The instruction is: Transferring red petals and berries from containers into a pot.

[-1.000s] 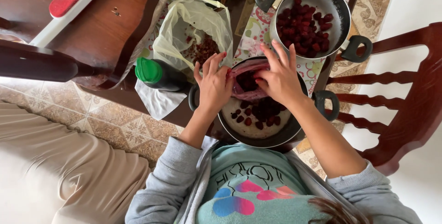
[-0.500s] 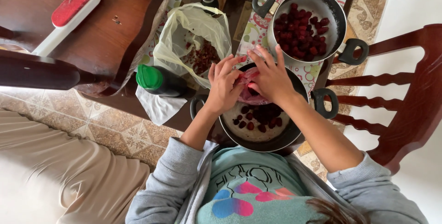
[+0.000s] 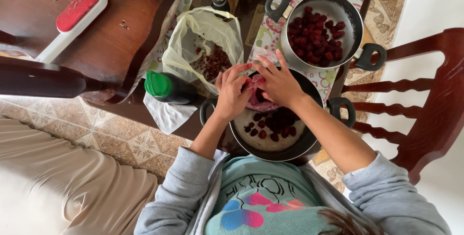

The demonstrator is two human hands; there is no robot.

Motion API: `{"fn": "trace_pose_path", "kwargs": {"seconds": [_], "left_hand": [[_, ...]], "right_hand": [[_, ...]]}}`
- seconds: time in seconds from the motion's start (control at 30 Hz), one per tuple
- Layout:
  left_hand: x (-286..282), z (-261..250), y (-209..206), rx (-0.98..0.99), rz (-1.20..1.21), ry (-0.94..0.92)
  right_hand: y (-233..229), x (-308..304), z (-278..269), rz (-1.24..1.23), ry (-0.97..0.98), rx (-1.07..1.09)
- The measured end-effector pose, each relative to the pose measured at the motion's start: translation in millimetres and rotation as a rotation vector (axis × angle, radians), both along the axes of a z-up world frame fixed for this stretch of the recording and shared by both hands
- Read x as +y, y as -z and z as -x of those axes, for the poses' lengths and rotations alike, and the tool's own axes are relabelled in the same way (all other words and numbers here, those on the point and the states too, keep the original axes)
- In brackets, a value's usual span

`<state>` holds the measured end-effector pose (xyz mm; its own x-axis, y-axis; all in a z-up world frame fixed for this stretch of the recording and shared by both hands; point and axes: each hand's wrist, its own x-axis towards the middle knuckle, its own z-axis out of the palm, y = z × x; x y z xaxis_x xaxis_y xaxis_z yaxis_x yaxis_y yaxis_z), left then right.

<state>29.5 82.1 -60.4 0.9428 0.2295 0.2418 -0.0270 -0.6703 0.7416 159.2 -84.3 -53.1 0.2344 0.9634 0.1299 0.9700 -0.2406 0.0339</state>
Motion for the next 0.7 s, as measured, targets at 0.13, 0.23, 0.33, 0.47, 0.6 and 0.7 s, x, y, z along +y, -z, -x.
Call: {"fn": "trace_pose_path", "kwargs": {"seconds": [0.13,0.23,0.33,0.47,0.6,0.7], "left_hand": [[8,7,6,0.008,-0.064,-0.078],[3,13,-14,0.142,-0.118,-0.142],[-17,17,-52,-0.012,-0.172,-0.234],[-51,18,-69,-0.138,-0.173,-0.099],[-70,10,-46,-0.107,0.073,-0.024],[-71,10,-57,-0.081,0.139,-0.024]], "right_hand": [[-7,-25,-3,-0.114,0.091,0.228],[-6,-59,0,-0.446,0.288,0.709],[-5,-82,11,-0.912,0.361,1.398],[-18,-75,43,-1.263,0.269,1.926],[-27,-56,69,-1.264,0.091,1.884],[-32,-58,75,-1.187,0.131,1.748]]}}
